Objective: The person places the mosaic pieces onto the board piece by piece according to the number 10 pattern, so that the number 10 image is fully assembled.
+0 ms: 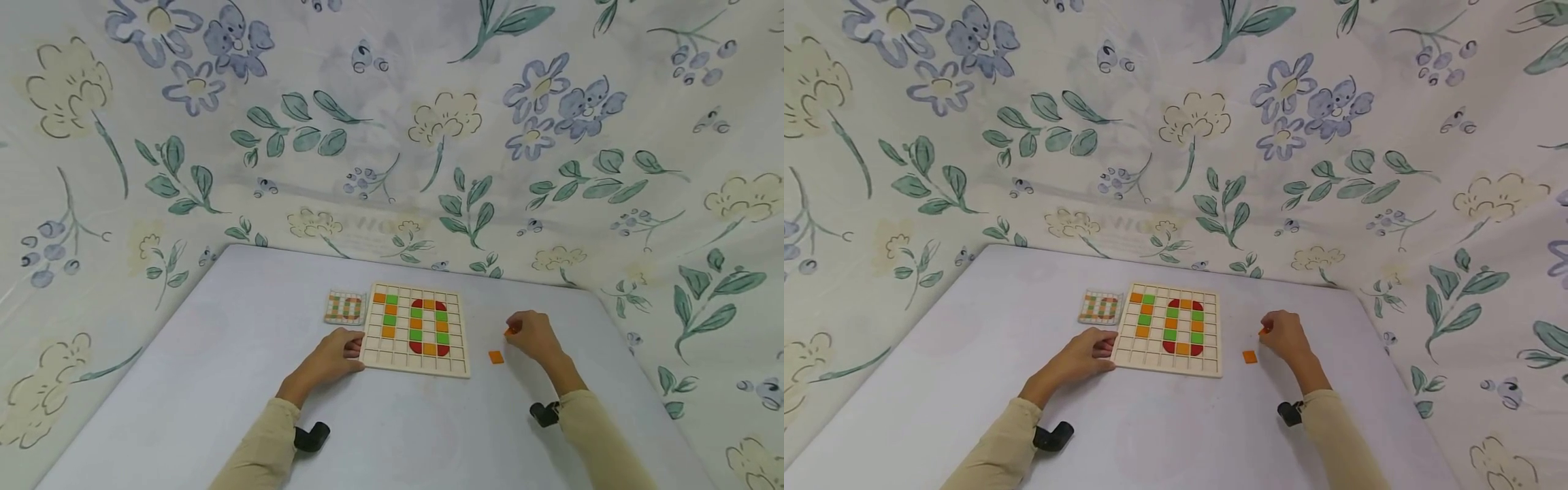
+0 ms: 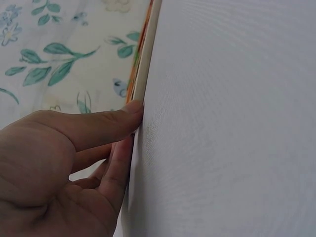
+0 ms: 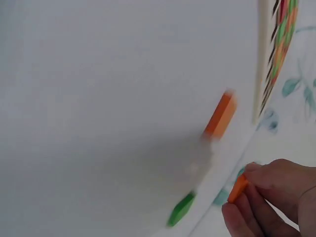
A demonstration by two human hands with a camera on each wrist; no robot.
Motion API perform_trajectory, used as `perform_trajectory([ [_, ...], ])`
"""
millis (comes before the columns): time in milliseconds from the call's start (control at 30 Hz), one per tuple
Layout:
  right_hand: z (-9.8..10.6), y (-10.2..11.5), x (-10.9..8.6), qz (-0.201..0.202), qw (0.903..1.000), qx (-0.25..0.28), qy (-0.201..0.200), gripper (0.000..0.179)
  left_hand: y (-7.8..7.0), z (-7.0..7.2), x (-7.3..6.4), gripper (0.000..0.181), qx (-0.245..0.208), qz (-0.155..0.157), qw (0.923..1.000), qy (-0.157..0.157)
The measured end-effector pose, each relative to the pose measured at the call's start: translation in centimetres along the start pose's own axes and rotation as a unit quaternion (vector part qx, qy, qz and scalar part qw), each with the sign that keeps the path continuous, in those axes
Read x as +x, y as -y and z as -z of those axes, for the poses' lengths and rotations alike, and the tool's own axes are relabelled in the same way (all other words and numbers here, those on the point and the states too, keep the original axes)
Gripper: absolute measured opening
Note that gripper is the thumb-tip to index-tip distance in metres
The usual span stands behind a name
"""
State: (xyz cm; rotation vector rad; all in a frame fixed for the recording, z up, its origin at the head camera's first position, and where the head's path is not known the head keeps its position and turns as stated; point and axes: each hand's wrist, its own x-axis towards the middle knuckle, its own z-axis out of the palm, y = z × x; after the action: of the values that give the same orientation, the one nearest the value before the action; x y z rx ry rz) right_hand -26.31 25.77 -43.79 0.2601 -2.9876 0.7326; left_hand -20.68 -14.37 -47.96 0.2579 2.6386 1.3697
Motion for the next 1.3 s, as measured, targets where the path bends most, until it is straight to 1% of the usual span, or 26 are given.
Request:
perform_trajectory([
  [200,-2.9,5.4,0.9,0.031,0.9988,0.029,0.026,0.027,0.3,0.0,-0.2,0.062,0.0,-0.001,1.0,0.001],
  [300,-4.6,7.7,1.1,0.062,0.9963,0.043,0.04,0.025,0.3,0.0,-0.3,0.062,-0.001,0.001,1.0,0.002],
  [467,-6.8,10.9,1.4,0.138,0.9872,0.054,0.059,0.022,0.2,0.0,-0.2,0.062,0.0,0.002,1.0,0.001],
  [567,-7.7,12.7,1.3,0.166,0.9812,0.06,0.077,0.023,0.1,0.0,-0.1,0.063,0.004,-0.002,1.0,-0.001],
  [633,-8.2,13.6,1.2,0.174,0.9787,0.059,0.092,0.025,0.1,0.0,-0.1,0.063,0.003,-0.004,1.0,-0.001],
  [733,-8.9,14.6,1.2,0.185,0.9752,0.055,0.109,0.026,0.1,0.0,-0.1,0.062,0.0,-0.005,1.0,0.0],
  [800,-9.2,15.0,1.2,0.185,0.975,0.047,0.114,0.026,0.1,0.0,-0.1,0.062,-0.002,-0.004,1.0,0.001],
  [967,-9.7,15.3,1.3,0.179,0.9764,0.032,0.117,0.026,0.1,-0.1,0.0,0.062,-0.005,0.001,1.0,0.004],
  [1133,-9.7,15.5,1.5,0.176,0.9767,0.019,0.122,0.027,0.2,0.0,0.1,0.062,-0.004,-0.003,1.0,0.003],
  [1300,-9.7,15.6,1.5,0.191,0.9747,0.03,0.112,0.025,0.1,0.0,0.1,0.062,-0.001,-0.004,1.0,0.002],
])
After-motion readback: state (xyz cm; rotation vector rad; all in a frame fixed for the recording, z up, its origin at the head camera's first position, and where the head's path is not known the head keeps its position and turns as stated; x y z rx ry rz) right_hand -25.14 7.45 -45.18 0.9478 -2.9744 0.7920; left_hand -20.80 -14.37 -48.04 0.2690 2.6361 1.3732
